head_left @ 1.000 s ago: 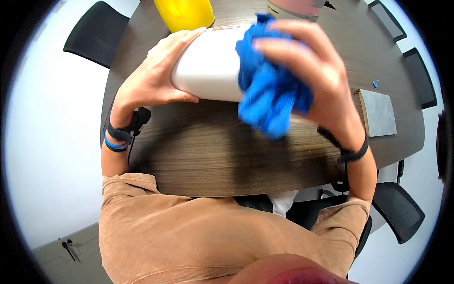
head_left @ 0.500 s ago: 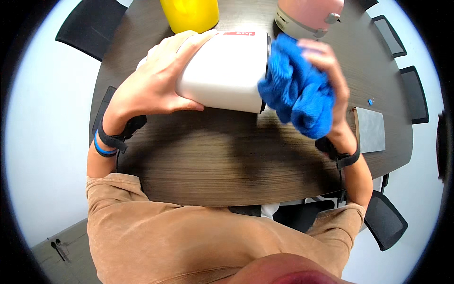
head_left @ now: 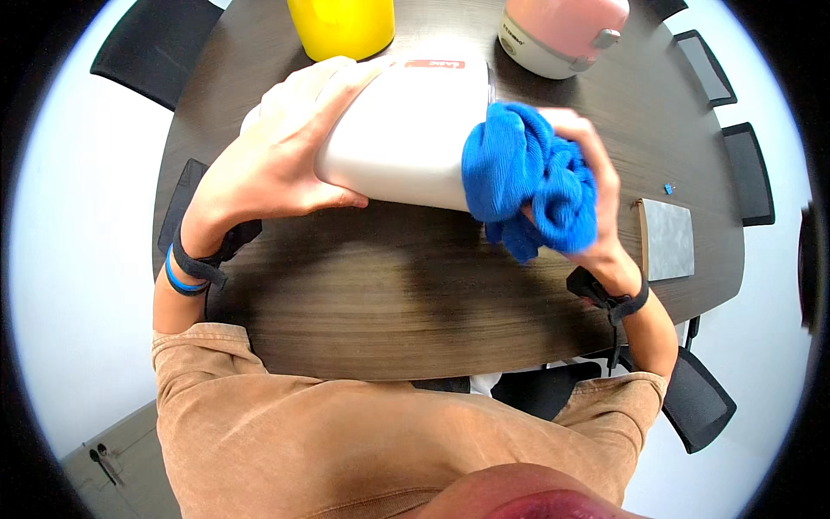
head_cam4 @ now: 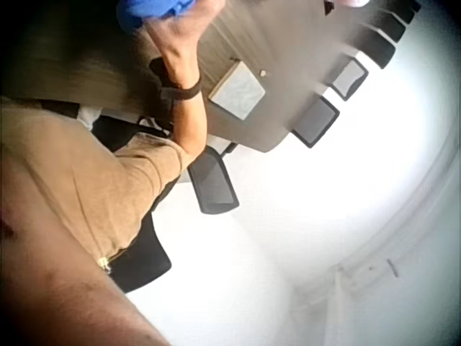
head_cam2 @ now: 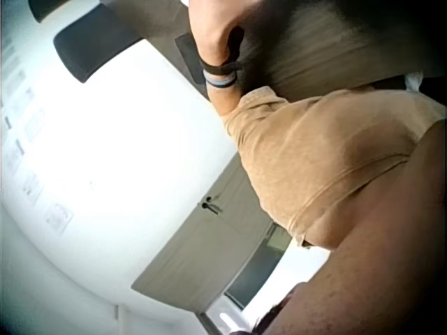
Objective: The person wipes the exterior of a yellow thermos, a white thermos, and a pink humidifier using a blue cloth. The person opens the lids of the white thermos and pink humidifier to wipe the interior surfaces before closing them.
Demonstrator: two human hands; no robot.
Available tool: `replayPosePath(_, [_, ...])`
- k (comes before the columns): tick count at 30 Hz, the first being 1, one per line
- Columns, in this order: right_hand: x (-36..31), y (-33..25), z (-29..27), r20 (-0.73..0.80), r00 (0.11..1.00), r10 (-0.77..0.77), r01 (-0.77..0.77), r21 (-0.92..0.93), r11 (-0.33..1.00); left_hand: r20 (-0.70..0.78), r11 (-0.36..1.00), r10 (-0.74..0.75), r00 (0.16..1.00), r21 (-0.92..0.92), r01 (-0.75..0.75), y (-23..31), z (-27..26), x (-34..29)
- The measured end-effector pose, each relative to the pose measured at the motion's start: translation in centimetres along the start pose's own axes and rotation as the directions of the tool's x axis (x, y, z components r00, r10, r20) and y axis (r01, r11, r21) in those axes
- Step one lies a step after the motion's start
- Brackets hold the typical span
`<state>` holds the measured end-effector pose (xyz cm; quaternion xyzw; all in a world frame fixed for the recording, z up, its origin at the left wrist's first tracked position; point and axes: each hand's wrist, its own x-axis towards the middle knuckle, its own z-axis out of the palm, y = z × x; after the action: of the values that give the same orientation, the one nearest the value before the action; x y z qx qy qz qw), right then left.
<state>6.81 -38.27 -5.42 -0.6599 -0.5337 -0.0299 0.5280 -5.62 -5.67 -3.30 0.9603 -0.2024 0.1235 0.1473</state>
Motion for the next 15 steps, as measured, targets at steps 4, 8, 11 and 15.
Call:
replayPosePath(4, [4.3,1.2,0.0,-0.130,0.992,-0.001,-0.013,-0.110,0.994,-0.069,0.999,0.023,0.997,0.030,-0.021,-0.4,0.7,-1.1])
replayPosePath(8, [2.5,8.0,0.5,-0.089,0.965,0.245,-0.250,-0.047,0.967,-0.024,1.000,0.011,1.000,0.010,-0.011,0.1,0.5,-0.1])
replayPosePath(11, [0.3,6.1,0.5,0.042,0.911,0.410,-0.406,-0.078,0.910,-0.004,1.000,0.027,1.000,0.005,-0.027,0.1,0.1,0.1])
replayPosePath(15, [-2.9,1.3,-0.6,0.288,0.799,0.528,-0.478,-0.228,0.848,0.002,0.998,0.062,0.998,0.021,-0.062,0.4,0.0,0.5])
